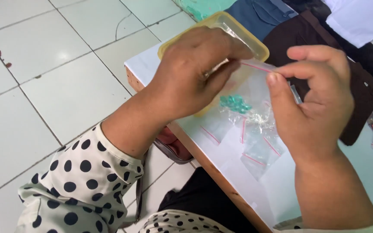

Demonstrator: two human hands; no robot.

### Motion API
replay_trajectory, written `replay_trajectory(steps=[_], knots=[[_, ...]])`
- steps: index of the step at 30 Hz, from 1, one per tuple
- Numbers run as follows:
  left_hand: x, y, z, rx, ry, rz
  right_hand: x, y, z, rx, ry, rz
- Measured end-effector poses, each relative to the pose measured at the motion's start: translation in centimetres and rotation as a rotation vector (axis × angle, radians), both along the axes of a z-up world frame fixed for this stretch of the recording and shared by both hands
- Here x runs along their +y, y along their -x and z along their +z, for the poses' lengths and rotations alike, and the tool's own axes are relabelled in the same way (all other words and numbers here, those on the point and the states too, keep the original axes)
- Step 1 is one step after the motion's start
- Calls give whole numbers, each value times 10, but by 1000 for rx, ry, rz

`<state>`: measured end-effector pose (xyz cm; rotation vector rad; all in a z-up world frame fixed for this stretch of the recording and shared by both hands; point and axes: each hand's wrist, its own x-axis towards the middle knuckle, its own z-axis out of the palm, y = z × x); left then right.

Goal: The person sorts small colorful beads from a container, arranges them into groups on the table, and places them into small zip-lock bags. The person seals the bags and places them into a yellow container.

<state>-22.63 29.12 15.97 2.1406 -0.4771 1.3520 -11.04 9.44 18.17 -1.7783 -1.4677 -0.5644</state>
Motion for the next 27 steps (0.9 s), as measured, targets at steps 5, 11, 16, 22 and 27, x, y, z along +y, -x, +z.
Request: replay_trajectory(steps=[5, 11, 16, 22, 27], knots=[[50, -22, -12, -69, -65, 228, 61, -20, -15, -81, -63, 21], [13, -2, -54, 56, -95, 321, 48, -20, -67, -79, 62, -27], [-52, 17, -99, -5, -16, 54, -10, 16, -114, -212, 166, -13], [-108, 9, -136, 163, 42, -141, -84, 4, -154, -229, 248, -24], [-131, -2, -141, 313, -78, -125, -134, -19, -152, -223, 317, -3]])
